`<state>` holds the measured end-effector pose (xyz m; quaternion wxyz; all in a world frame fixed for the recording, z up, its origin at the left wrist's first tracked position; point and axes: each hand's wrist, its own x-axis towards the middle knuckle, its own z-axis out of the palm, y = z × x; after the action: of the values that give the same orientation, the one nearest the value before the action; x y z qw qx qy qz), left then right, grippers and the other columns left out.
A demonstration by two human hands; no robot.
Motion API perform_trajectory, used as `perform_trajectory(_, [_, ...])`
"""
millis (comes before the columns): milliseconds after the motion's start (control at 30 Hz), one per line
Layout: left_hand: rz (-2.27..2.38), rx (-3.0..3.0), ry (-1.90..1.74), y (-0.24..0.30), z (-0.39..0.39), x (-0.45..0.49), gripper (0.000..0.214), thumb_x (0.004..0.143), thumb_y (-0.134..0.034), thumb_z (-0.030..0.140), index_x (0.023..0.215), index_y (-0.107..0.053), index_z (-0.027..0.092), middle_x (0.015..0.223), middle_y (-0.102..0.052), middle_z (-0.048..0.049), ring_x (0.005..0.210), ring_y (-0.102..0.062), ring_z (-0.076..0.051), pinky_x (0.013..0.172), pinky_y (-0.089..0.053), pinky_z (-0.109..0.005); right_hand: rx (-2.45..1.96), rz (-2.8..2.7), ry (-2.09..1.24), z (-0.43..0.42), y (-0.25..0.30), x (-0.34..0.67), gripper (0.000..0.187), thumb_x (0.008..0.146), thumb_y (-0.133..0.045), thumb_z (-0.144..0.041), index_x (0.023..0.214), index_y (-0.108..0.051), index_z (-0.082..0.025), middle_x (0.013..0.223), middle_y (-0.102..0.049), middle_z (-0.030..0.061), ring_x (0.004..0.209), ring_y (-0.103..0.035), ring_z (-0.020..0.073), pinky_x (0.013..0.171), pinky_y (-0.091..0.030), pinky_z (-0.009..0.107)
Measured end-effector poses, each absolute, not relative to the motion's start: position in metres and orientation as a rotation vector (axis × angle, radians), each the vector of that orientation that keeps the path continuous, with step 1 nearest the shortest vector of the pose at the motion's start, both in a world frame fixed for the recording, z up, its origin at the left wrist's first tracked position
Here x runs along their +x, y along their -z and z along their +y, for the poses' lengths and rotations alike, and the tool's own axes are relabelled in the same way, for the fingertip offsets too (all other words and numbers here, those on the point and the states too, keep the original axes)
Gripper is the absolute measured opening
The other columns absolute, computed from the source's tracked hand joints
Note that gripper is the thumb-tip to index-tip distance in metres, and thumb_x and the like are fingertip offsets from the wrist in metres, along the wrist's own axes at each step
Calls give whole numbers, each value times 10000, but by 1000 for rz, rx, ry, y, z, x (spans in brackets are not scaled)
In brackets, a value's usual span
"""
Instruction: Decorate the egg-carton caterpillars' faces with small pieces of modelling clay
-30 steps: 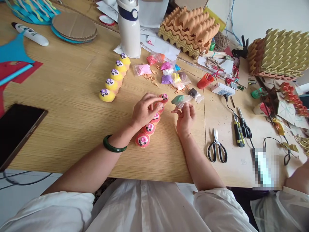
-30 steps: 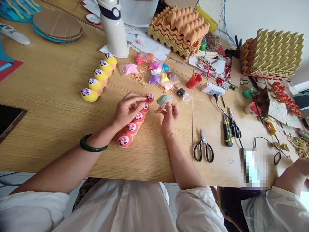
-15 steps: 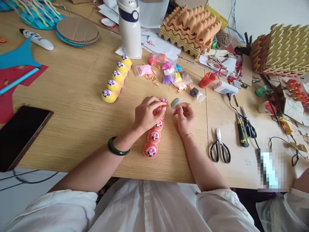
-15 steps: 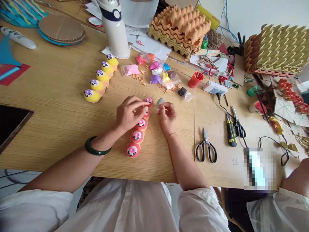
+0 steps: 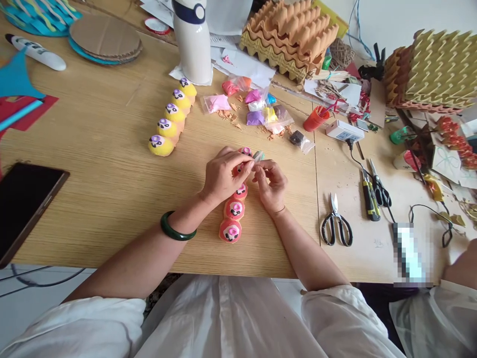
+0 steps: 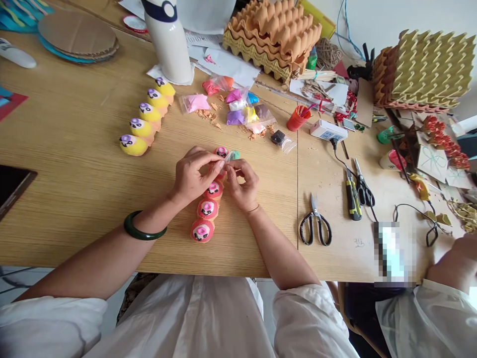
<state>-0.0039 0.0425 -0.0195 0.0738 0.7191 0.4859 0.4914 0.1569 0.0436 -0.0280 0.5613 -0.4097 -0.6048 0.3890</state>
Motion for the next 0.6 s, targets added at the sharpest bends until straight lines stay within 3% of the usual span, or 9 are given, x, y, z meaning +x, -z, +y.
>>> perform_trajectory(100, [1459, 2142, -1444, 20, 43, -4, 362, 1092, -510, 422, 967, -774, 209, 932, -815, -41, 951, -720, -208, 886, -536, -327, -978, -1415, -939, 44, 28, 155, 293, 945, -742, -547, 902, -745, -258, 901, -716, 17, 696, -615, 135, 681, -559, 320])
perform_trajectory(233, [1463, 2103, -1462, 21, 42, -3, 332, 1051, -599, 478, 965, -773, 209, 971, -816, -45, 963, -726, -212, 860, -535, -318, -973, -1438, -944, 43, 27, 154, 244, 955, -738, -492, 893, -706, -259, 901, -693, 5, 741, -621, 132, 664, -549, 296])
perform_trajectory(467, [1555, 2203, -1458, 23, 43, -3, 220, 1008, -594, 297, 845, -724, 227, 812, -778, -13, 814, -674, -193, 754, -504, -313, -996, -1379, -975, 47, 33, 155, 260, 953, -730, -499, 902, -657, -255, 896, -664, -9, 700, -608, 117, 631, -534, 279])
perform_trajectory(600, [1599, 2138, -1484, 21, 42, -3, 229, 1008, -577, 303, 842, -715, 226, 839, -785, -12, 822, -672, -186, 773, -513, -305, -999, -1353, -957, 49, 35, 156, 280, 930, -751, -513, 886, -660, -252, 881, -657, -7, 709, -597, 125, 627, -536, 281])
